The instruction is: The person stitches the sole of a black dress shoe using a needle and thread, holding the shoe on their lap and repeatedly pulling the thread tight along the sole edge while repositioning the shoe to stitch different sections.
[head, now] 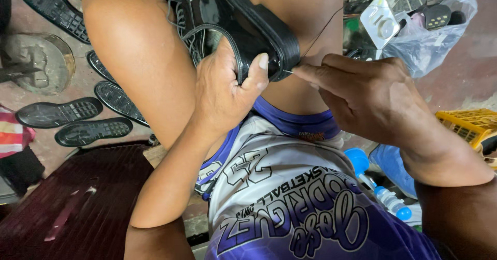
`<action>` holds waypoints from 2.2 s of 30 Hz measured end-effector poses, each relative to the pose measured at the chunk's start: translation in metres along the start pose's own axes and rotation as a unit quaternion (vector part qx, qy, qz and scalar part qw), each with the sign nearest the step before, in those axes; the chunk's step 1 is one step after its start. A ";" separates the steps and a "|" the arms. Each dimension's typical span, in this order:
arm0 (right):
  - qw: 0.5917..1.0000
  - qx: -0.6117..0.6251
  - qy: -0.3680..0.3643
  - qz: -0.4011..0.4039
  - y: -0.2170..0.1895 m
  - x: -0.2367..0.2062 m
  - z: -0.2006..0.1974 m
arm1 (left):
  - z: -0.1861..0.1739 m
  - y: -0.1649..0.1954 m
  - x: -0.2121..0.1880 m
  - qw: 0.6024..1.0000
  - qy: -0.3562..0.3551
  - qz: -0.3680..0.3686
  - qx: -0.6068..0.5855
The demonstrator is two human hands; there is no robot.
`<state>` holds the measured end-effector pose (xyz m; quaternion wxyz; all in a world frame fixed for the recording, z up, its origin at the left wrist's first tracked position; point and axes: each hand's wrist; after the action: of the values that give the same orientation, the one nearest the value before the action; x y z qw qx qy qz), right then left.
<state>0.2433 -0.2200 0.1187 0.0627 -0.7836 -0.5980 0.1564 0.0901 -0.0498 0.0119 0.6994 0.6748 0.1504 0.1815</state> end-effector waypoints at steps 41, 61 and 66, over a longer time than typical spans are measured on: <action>0.999 0.018 -0.027 0.024 -0.018 -0.007 0.001 | 0.001 -0.008 -0.016 1.000 0.003 0.016 0.017; 0.995 -0.083 -0.010 0.053 -0.022 -0.001 0.011 | 0.018 -0.021 -0.003 0.994 0.044 0.025 0.092; 0.998 -0.062 -0.006 0.020 -0.003 0.008 0.016 | 0.013 -0.022 -0.003 0.996 0.038 0.034 0.071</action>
<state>0.2369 -0.2128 0.1032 0.0072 -0.7969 -0.5909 0.1254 0.0942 -0.0631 -0.0092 0.6368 0.7203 0.1663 0.2191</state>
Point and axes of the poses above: each hand's wrist, its own x-axis towards the middle knuckle, its own z-axis out of the palm, y = z × x, and after that the axes turned 13 degrees about -x, right-handed
